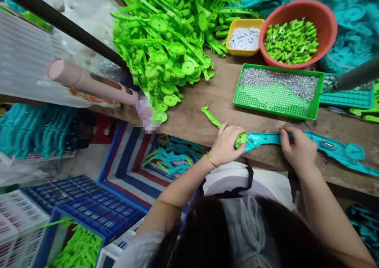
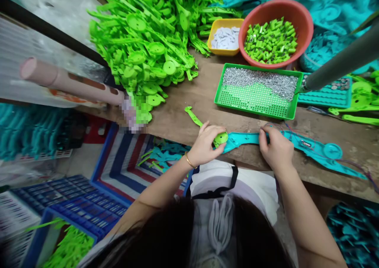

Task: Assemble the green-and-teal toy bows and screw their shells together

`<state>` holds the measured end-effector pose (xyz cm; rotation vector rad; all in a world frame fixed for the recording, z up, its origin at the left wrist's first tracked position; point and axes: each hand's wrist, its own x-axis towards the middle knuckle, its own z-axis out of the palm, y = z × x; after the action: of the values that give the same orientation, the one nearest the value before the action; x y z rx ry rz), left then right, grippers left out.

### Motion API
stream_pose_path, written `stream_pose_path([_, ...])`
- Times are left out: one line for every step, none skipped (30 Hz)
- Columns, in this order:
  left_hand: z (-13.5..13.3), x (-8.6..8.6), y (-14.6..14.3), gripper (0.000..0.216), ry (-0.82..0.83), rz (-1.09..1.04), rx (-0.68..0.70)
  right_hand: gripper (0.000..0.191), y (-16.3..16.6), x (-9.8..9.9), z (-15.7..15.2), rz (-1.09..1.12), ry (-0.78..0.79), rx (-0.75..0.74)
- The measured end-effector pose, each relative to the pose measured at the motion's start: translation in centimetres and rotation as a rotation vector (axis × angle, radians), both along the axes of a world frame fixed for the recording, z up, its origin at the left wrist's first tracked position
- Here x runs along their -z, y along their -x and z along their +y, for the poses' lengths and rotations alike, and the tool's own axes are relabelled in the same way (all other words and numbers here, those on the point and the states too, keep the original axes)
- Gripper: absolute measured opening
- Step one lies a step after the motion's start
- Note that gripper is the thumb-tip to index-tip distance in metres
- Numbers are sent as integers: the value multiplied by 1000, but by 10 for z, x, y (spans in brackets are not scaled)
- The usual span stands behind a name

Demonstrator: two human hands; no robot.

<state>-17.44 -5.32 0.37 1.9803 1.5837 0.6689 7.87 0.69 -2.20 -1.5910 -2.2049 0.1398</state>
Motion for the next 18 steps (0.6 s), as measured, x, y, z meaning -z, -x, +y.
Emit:
stream_pose_path([0, -1, 3, 31, 12, -6, 10, 28, 0, 1, 0, 3, -1, -3])
stream_pose_path([-1, -2, 7, 32, 22, -16, 29, 28, -1, 1, 0, 9, -1, -7])
stream_pose_path([-2, -3, 12, 33, 29, -30, 53, 28, -1, 2, 0, 14, 0, -9])
stream_pose_path([-3, -3, 16, 34, 32, -43, 75, 27, -1, 2, 0, 19, 3, -10])
stream_pose_path([-4, -3, 20, 35, 30, -53, 90, 27, -1, 2, 0, 24, 9, -7])
stream_pose_path([-4, -3, 21, 34, 23, -59, 96, 27, -1, 1, 0, 30, 13, -2])
stream_pose_path([-4, -3, 21, 33, 16, -59, 91, 27, -1, 1, 1, 34, 17, 1])
stream_pose_path([-4, -3, 19, 32, 10, -55, 78, 27, 0, 0, 1, 37, 18, 5])
stream_pose_path([-3, -2, 16, 30, 8, -45, 59, 27, 0, -1, 1, 38, 17, 6])
stream_pose_path([-2, -1, 12, 28, 9, -32, 37, 27, 0, -2, 1, 36, 13, 7])
stream_pose_path([-1, 0, 9, 27, 14, -18, 18, 27, 1, -3, 1, 31, 9, 6])
stream_pose_path([-1, 1, 7, 27, 19, -6, 11, 27, 1, -3, 1, 26, 8, 3])
stream_pose_path([-1, 2, 7, 28, 22, 1, 21, 27, 1, -3, 1, 21, 11, 1])
stream_pose_path([-2, 4, 8, 31, 24, 2, 46, 27, 1, -3, 1, 20, 17, -2])
stream_pose_path([-4, 5, 9, 35, 22, -1, 77, 27, 0, -2, 1, 21, 26, -2])
stream_pose_path([-6, 7, 12, 38, 17, -4, 105, 27, -1, -1, 1, 23, 35, -1])
stream_pose_path([-9, 8, 14, 41, 9, -4, 118, 27, -2, 0, 1, 25, 44, -1])
stream_pose_path([-12, 10, 16, 42, -2, -2, 110, 27, -4, 0, 2, 29, 48, 2])
